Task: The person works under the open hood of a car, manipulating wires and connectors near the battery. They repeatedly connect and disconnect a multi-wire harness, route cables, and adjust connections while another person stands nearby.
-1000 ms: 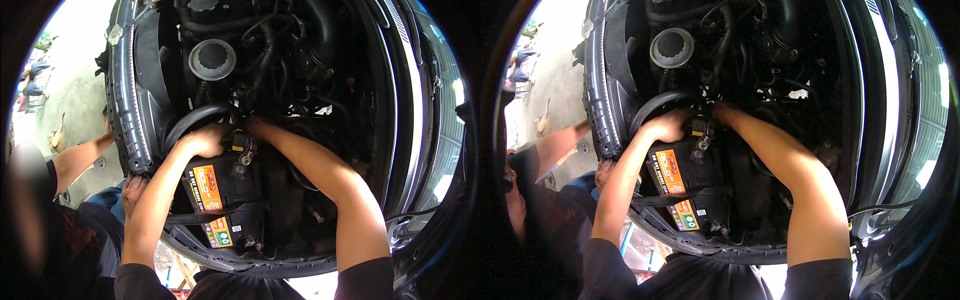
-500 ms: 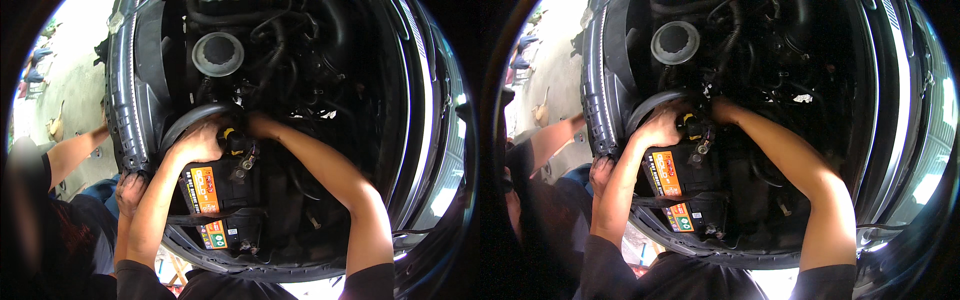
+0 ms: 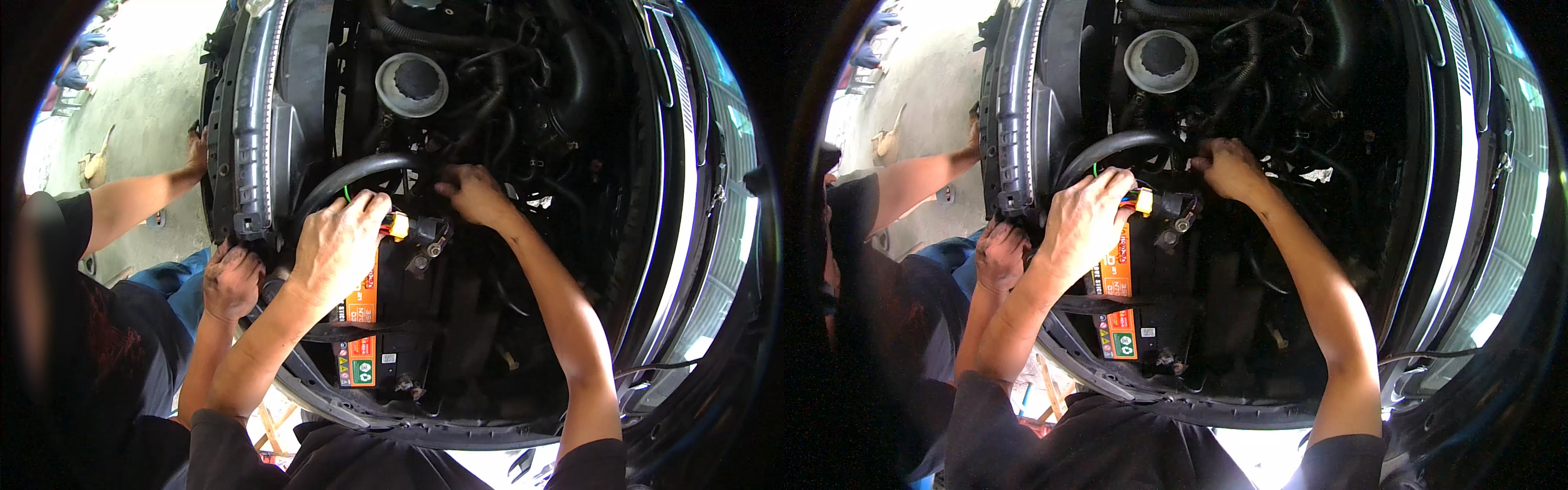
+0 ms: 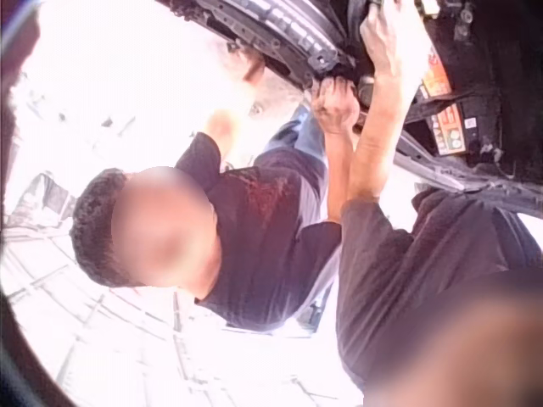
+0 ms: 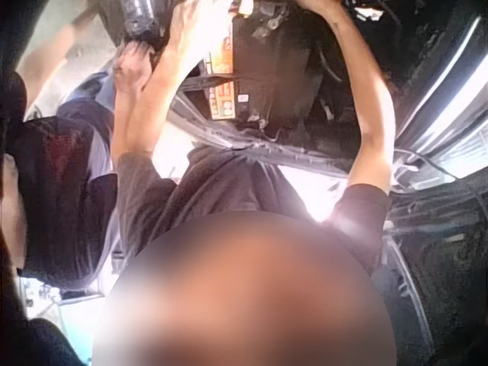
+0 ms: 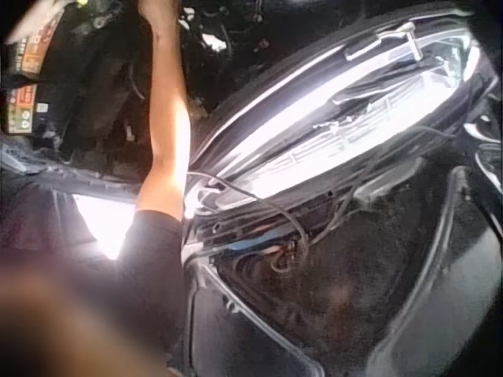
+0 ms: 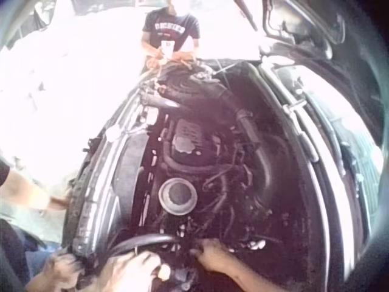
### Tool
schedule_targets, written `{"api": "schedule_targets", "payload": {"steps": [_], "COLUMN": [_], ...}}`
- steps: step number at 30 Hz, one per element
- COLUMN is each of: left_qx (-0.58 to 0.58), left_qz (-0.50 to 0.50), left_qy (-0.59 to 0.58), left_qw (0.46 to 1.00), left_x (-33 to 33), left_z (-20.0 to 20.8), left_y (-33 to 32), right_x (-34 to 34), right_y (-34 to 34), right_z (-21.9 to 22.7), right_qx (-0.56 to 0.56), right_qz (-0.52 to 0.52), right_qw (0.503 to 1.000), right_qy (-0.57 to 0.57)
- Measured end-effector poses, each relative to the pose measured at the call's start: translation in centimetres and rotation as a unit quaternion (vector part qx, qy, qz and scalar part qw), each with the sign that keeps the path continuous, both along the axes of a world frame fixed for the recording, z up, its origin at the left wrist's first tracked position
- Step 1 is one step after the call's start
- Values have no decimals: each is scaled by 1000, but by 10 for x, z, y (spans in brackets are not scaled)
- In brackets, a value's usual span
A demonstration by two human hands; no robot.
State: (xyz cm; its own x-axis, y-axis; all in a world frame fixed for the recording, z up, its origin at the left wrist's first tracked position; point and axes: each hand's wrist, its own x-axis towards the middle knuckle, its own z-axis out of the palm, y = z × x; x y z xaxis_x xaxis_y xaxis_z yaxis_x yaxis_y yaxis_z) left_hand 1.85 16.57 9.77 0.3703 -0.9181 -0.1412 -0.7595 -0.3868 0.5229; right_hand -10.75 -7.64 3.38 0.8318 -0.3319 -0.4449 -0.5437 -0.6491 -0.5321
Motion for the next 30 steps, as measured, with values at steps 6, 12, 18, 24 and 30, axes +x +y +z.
{"api": "schedule_targets", "payload": {"steps": [6, 12, 18, 24, 30], "left_qx": [-37, -99, -21, -36, -208], "left_qz": [19, 8, -4, -54, 125], "left_qy": [-18, -28, 35, 90, 104], "left_qw": [999, 995, 999, 994, 964], "left_x": [2, 6, 28, 43, 5], "left_z": [30, 38, 46, 45, 23], "left_y": [3, 0, -7, -13, 17], "right_x": [9, 8, 7, 10, 10], "right_y": [23, 54, 55, 46, 45], "right_z": [76, 114, 117, 115, 101], "right_qx": [64, 133, 144, 229, 312], "right_qz": [-86, -40, 17, 104, 39], "right_qw": [994, 986, 980, 962, 947], "right_qy": [-27, -92, -137, -108, -61]}}
